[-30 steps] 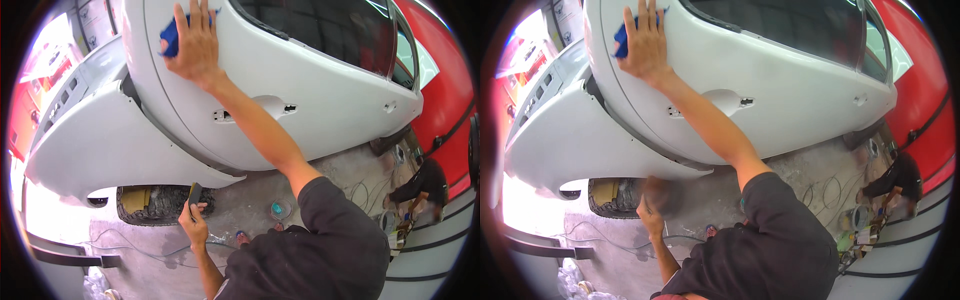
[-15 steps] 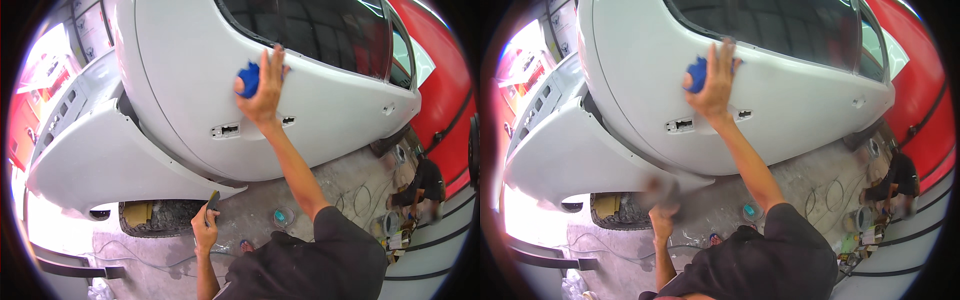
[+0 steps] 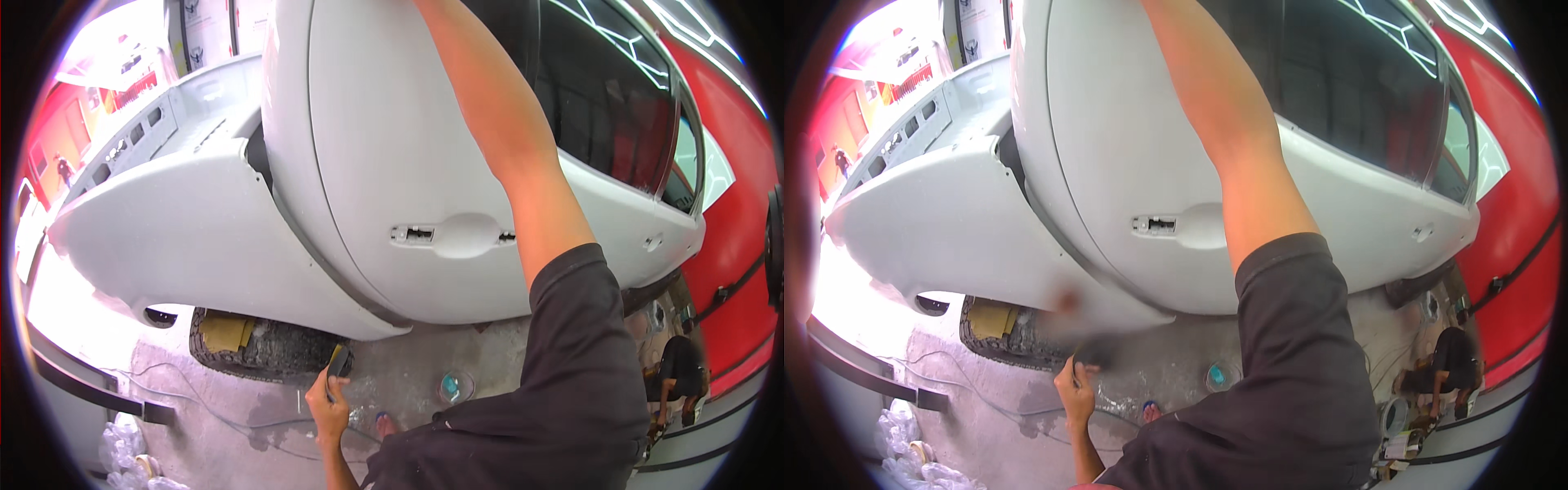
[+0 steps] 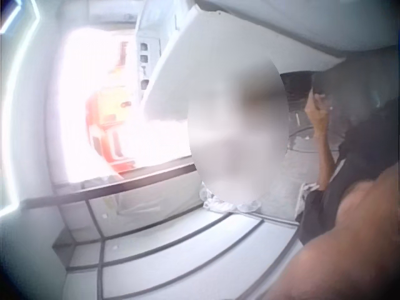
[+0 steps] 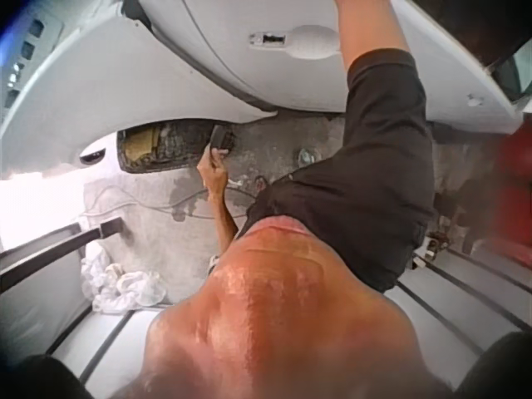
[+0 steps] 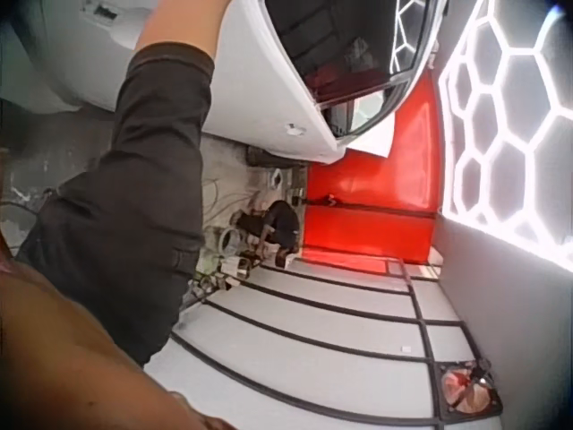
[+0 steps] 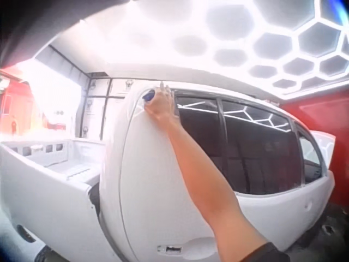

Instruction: Manually sand the exterior surface of a white pickup truck using a sanding block and water.

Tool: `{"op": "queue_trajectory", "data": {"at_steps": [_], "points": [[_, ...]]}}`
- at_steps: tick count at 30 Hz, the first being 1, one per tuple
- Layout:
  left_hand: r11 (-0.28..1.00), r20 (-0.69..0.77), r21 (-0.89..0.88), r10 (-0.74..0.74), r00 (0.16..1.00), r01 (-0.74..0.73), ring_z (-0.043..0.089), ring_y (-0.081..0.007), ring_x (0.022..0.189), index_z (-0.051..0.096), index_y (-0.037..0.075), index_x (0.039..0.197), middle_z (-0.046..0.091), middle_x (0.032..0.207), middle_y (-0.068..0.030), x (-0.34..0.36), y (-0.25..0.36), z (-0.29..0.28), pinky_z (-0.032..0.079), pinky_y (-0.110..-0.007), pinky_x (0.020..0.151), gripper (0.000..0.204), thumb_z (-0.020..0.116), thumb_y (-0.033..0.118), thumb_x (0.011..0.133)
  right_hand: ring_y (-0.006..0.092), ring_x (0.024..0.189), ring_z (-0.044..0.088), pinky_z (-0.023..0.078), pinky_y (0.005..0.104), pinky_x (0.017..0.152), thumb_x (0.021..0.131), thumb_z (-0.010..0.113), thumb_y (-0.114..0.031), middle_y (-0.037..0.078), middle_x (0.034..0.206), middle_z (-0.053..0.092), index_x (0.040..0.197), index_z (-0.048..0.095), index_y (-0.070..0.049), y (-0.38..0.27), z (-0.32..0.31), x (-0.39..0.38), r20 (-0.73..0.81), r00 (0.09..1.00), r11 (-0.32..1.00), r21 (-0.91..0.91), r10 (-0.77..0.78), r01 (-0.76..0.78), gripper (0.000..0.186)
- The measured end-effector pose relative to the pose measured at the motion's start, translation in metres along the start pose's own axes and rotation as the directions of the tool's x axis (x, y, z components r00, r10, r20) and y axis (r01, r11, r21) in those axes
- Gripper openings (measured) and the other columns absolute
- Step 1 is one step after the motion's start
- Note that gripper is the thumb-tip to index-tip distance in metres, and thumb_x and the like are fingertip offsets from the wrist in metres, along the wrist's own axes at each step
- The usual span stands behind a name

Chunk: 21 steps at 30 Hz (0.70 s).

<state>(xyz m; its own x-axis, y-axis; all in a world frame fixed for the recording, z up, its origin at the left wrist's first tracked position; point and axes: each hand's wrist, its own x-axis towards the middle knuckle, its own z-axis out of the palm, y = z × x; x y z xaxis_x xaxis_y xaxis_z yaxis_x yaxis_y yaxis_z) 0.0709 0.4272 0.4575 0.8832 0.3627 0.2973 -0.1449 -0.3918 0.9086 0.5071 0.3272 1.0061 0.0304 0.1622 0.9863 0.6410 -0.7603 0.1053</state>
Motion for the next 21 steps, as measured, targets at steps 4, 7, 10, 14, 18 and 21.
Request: {"op": "queue_trajectory", "data": {"at_steps": [4, 7, 10, 14, 18, 21], "points": [[0.997, -0.078, -0.002, -0.075, 0.994, 0.075, 0.071, -0.021, 0.069, 0.068, -0.003, 0.117, 0.073, 0.076, -0.013, -0.005, -0.022, -0.006, 0.049, -0.033, 0.063, 0.024, 0.053, 0.004, 0.099, 0.0393, 0.148, 0.037, 0.028, 0.048, 0.124, 0.083, 0.072, -0.026, 0.023, 0.159, 0.042, 0.139, 0.06, -0.004, -0.016, 0.006, -0.043, 0.076, 0.997, 0.984, -0.175, -0.02, 0.033, 0.061], [0.995, -0.064, -0.001, -0.097, 0.993, 0.097, 0.072, -0.0217, 0.069, 0.068, -0.003, 0.116, 0.073, 0.075, -0.0128, -0.001, -0.024, -0.011, 0.05, -0.033, 0.063, 0.024, 0.053, 0.004, 0.099, 0.041, 0.133, 0.051, 0.042, 0.0551, 0.107, 0.076, 0.075, -0.017, 0.023, 0.15, 0.049, 0.131, 0.06, -0.008, -0.078, -0.037, -0.153, 0.279, 0.91, 0.951, 0.047, -0.305, 0.304, 0.058], [0.999, -0.068, 0.023, -0.044, 0.997, 0.046, 0.072, -0.025, 0.068, 0.068, -0.004, 0.118, 0.072, 0.074, -0.0131, 0.006, -0.022, -0.016, 0.05, -0.034, 0.064, 0.025, 0.054, 0.004, 0.099, 0.035, 0.145, 0.042, 0.029, 0.0515, 0.124, 0.068, 0.082, -0.02, 0.013, 0.151, 0.051, 0.131, 0.063, -0.009, -0.114, -0.065, -0.234, 0.457, 0.576, 0.733, 0.366, -0.678, 0.573, 0.066], [0.998, -0.088, 0.052, -0.037, 0.995, 0.042, 0.072, -0.0271, 0.068, 0.068, -0.004, 0.121, 0.072, 0.075, -0.0142, 0.013, -0.017, -0.018, 0.051, -0.035, 0.066, 0.027, 0.055, 0.004, 0.098, 0.0312, 0.133, 0.054, 0.043, 0.0446, 0.114, 0.072, 0.077, -0.019, 0.009, 0.143, 0.057, 0.123, 0.067, -0.012, -0.084, -0.033, -0.163, 0.268, 0.727, 0.769, 0.333, -0.632, 0.545, 0.052], [0.997, -0.116, 0.031, -0.061, 0.991, 0.066, 0.072, -0.0276, 0.07, 0.067, -0.004, 0.121, 0.072, 0.076, -0.0152, 0.006, -0.02, -0.012, 0.051, -0.035, 0.066, 0.027, 0.055, 0.004, 0.098, 0.0371, 0.132, 0.056, 0.045, 0.0437, 0.112, 0.084, 0.064, -0.019, 0.018, 0.139, 0.063, 0.121, 0.073, -0.01, -0.012, 0.012, 0.01, 0.148, 0.938, 0.946, 0.135, -0.313, 0.294, 0.039], [0.995, -0.129, 0.049, -0.084, 0.988, 0.091, 0.071, -0.0274, 0.069, 0.066, -0.005, 0.122, 0.072, 0.077, -0.0161, 0.0, -0.028, -0.005, 0.05, -0.034, 0.065, 0.028, 0.054, 0.003, 0.098, 0.035, 0.1, 0.072, 0.056, 0.042, 0.089, 0.081, 0.061, -0.017, 0.016, 0.113, 0.074, 0.106, 0.078, -0.01, 0.014, 0.038, 0.083, 0.351, 0.867, 0.933, 0.074, -0.354, 0.351, 0.031]]}}
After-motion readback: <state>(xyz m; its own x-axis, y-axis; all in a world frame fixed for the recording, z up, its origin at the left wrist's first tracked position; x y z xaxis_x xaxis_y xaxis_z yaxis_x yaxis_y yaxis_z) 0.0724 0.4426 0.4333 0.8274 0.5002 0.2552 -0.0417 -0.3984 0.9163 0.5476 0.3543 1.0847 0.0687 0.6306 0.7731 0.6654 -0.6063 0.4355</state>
